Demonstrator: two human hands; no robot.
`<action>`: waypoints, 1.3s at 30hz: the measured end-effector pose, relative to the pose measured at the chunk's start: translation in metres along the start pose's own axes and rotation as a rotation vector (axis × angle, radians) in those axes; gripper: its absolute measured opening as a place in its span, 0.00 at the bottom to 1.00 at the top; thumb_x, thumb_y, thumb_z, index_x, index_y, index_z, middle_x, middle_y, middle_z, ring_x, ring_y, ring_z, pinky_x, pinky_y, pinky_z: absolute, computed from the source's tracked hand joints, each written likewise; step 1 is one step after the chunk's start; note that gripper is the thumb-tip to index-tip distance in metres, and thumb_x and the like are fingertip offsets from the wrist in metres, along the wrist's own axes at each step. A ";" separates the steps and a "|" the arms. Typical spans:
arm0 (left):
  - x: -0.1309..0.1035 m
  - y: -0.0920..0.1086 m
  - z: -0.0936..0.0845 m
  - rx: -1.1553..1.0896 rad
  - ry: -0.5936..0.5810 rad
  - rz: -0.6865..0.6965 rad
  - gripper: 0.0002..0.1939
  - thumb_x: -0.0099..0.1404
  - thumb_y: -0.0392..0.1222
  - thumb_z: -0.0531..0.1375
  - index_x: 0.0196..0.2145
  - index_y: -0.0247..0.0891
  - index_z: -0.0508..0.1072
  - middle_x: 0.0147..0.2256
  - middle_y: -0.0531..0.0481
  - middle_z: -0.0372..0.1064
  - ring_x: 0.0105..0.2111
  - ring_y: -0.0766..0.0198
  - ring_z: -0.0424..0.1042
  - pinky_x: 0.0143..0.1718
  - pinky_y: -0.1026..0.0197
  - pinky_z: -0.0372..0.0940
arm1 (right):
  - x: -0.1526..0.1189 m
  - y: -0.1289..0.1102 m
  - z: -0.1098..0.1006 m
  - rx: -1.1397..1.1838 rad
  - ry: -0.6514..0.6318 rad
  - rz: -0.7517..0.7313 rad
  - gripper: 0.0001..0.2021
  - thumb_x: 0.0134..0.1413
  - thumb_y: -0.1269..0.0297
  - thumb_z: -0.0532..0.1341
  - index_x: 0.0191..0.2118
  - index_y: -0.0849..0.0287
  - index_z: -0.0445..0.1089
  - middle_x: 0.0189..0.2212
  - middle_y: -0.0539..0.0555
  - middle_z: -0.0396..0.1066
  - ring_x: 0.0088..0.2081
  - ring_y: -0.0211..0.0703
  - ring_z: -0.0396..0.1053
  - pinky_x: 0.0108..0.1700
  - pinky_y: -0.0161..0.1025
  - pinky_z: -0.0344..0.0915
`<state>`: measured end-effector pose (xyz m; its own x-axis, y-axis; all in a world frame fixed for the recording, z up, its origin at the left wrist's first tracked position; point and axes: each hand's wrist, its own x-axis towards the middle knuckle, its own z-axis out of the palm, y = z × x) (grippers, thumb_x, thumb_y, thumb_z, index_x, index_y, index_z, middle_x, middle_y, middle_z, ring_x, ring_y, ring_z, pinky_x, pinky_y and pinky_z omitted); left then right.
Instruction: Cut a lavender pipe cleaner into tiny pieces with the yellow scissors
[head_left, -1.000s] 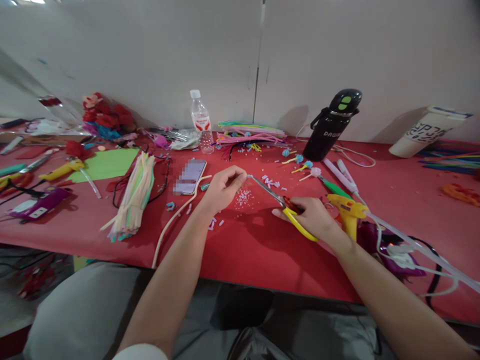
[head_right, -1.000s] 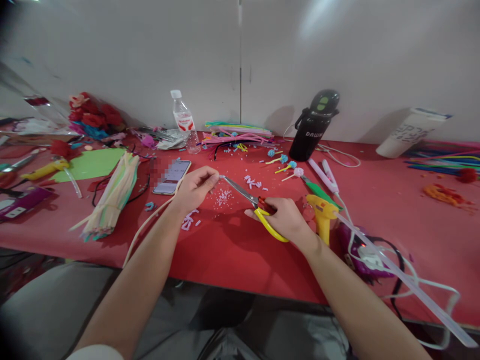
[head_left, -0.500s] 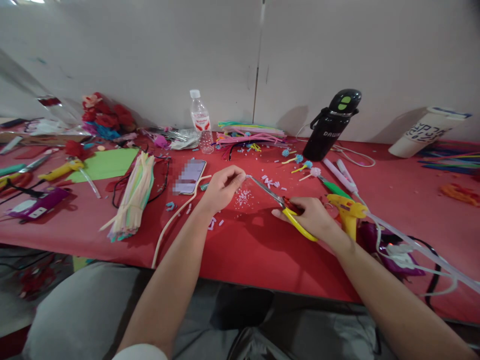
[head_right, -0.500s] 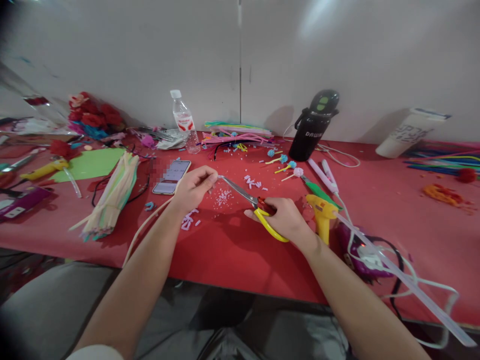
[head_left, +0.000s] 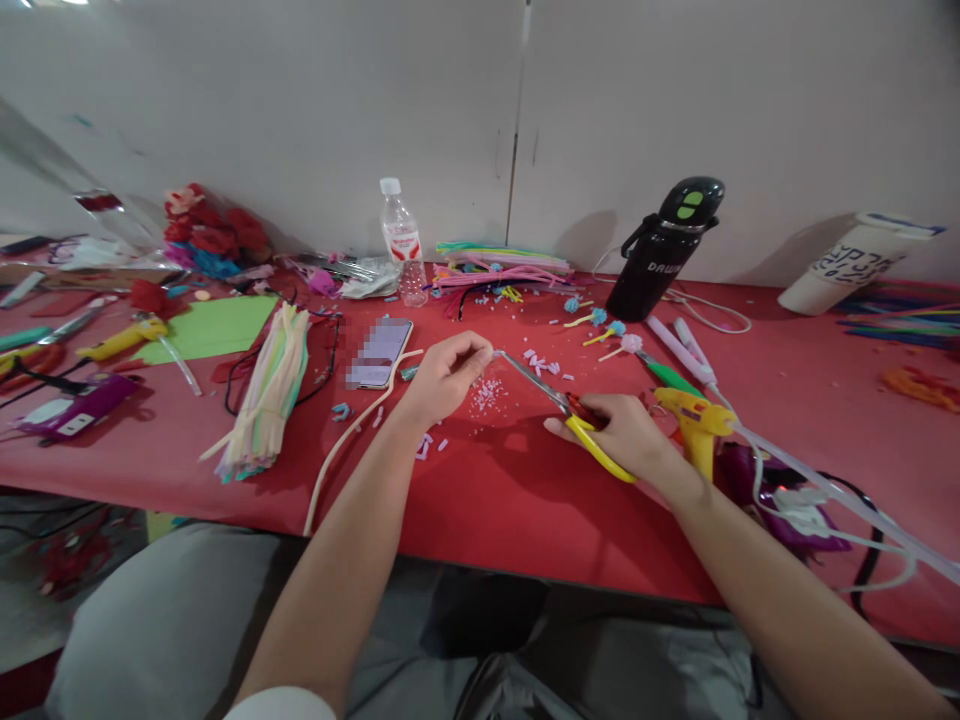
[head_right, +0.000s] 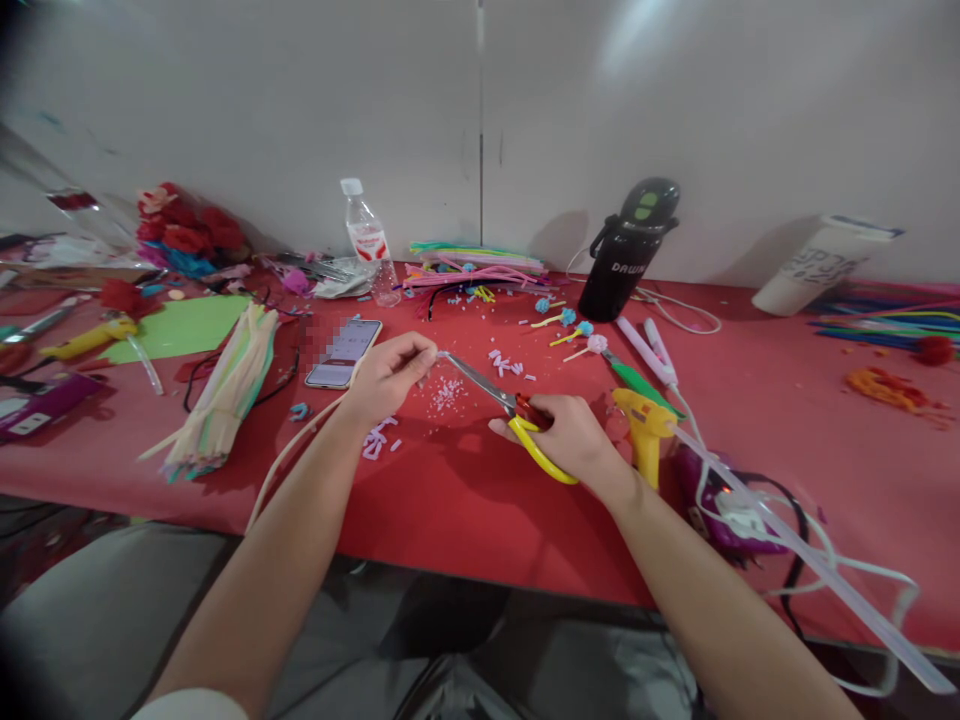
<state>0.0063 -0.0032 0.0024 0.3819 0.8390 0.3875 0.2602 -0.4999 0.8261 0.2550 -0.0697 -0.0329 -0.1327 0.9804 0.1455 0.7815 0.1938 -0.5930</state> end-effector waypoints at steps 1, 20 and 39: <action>0.000 -0.001 0.000 -0.002 0.001 0.006 0.10 0.66 0.44 0.54 0.31 0.36 0.67 0.23 0.54 0.59 0.23 0.71 0.58 0.27 0.66 0.56 | 0.000 0.000 0.000 -0.002 -0.003 -0.001 0.26 0.45 0.44 0.63 0.19 0.59 0.50 0.18 0.45 0.45 0.23 0.32 0.43 0.21 0.31 0.44; 0.001 -0.003 0.000 0.004 -0.010 0.023 0.10 0.66 0.44 0.54 0.30 0.35 0.67 0.23 0.54 0.59 0.23 0.71 0.58 0.27 0.67 0.56 | 0.000 0.000 -0.001 0.013 -0.016 0.006 0.28 0.44 0.40 0.62 0.19 0.58 0.50 0.18 0.45 0.44 0.23 0.33 0.43 0.21 0.31 0.44; 0.002 -0.004 0.000 -0.019 -0.005 0.025 0.10 0.67 0.44 0.54 0.31 0.36 0.67 0.23 0.54 0.60 0.24 0.71 0.60 0.28 0.66 0.57 | 0.002 0.000 -0.001 0.031 -0.027 0.031 0.28 0.43 0.41 0.63 0.19 0.58 0.48 0.20 0.45 0.43 0.24 0.33 0.42 0.22 0.33 0.42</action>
<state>0.0060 0.0003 -0.0005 0.3923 0.8255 0.4057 0.2341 -0.5162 0.8238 0.2554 -0.0682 -0.0315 -0.1258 0.9865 0.1052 0.7666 0.1640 -0.6209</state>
